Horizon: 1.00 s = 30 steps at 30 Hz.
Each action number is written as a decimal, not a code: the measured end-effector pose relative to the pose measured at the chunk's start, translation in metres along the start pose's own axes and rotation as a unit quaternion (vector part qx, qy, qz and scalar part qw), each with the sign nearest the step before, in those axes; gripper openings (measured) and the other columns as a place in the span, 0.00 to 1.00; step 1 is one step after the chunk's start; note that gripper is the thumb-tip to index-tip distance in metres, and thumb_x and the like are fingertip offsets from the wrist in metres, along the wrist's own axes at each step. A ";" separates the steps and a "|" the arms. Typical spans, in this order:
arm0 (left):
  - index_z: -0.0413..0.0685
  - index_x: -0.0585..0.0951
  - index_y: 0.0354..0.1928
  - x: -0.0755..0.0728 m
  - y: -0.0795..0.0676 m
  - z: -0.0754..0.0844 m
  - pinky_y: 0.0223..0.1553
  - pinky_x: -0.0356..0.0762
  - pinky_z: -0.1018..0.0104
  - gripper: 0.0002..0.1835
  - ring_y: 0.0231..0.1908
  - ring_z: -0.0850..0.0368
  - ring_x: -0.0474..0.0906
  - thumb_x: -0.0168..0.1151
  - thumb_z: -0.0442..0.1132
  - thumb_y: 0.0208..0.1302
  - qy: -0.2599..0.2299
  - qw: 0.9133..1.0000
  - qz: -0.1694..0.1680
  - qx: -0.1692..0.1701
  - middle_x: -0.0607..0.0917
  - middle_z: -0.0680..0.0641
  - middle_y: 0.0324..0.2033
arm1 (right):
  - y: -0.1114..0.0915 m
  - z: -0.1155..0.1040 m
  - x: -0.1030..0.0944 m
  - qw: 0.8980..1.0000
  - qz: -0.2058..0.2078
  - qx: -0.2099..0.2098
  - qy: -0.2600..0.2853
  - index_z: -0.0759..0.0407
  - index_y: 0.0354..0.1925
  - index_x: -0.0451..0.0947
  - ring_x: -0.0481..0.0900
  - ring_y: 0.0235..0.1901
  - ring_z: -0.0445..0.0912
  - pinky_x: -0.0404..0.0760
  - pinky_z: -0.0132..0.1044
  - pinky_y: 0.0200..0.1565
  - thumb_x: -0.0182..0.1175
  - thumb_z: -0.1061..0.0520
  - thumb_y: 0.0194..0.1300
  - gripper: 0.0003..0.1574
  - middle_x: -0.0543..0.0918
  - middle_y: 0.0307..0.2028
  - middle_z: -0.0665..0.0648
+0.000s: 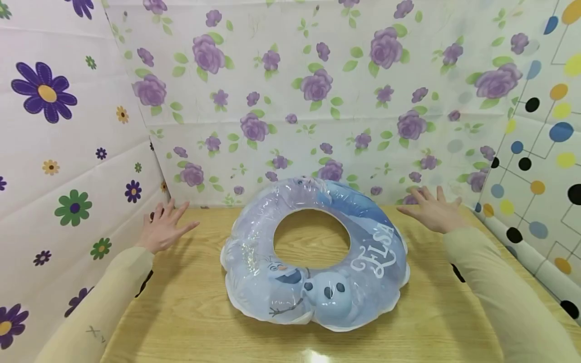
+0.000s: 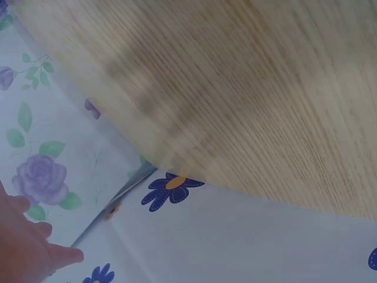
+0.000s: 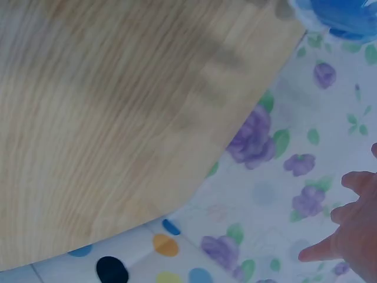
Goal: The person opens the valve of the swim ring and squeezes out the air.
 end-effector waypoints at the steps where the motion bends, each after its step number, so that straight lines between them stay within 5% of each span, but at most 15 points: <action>1: 0.52 0.47 0.71 0.000 0.000 0.001 0.49 0.27 0.29 0.45 0.61 0.29 0.30 0.34 0.72 0.58 -0.004 1.000 0.000 0.000 0.39 0.34 0.66 | 0.002 -0.007 -0.001 1.000 0.001 -0.005 0.003 0.59 0.70 0.36 0.18 0.57 0.70 0.15 0.70 0.37 0.38 0.25 0.60 0.56 0.38 0.64 0.76; 10: 0.54 0.46 0.71 0.007 0.001 0.002 0.51 0.29 0.30 0.45 0.61 0.28 0.31 0.35 0.72 0.58 -0.009 1.000 -0.002 0.005 0.40 0.33 0.66 | 0.020 -0.065 -0.004 0.998 0.022 -0.057 -0.021 0.54 0.71 0.38 0.27 0.60 0.70 0.31 0.72 0.48 0.42 0.28 0.61 0.53 0.41 0.65 0.75; 17: 0.54 0.47 0.71 0.007 0.006 0.024 0.53 0.28 0.33 0.43 0.62 0.31 0.33 0.35 0.70 0.60 -0.008 0.999 0.001 0.048 0.40 0.35 0.67 | 0.033 -0.137 -0.005 0.990 0.035 -0.132 -0.021 0.56 0.70 0.43 0.33 0.63 0.67 0.37 0.67 0.54 0.44 0.29 0.61 0.52 0.41 0.66 0.70; 30: 0.56 0.48 0.71 0.015 0.013 0.048 0.54 0.41 0.34 0.41 0.62 0.31 0.37 0.36 0.69 0.61 -0.027 0.996 -0.016 0.080 0.42 0.36 0.67 | 0.040 -0.250 0.028 0.974 -0.006 -0.224 0.044 0.50 0.70 0.48 0.42 0.64 0.61 0.52 0.60 0.56 0.48 0.29 0.59 0.49 0.45 0.67 0.64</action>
Point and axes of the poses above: each hand's wrist, its own y-axis towards the middle knuckle, its own x-axis out of the palm, z = x × y, the point moved 10 cm from there along y, towards the middle knuckle
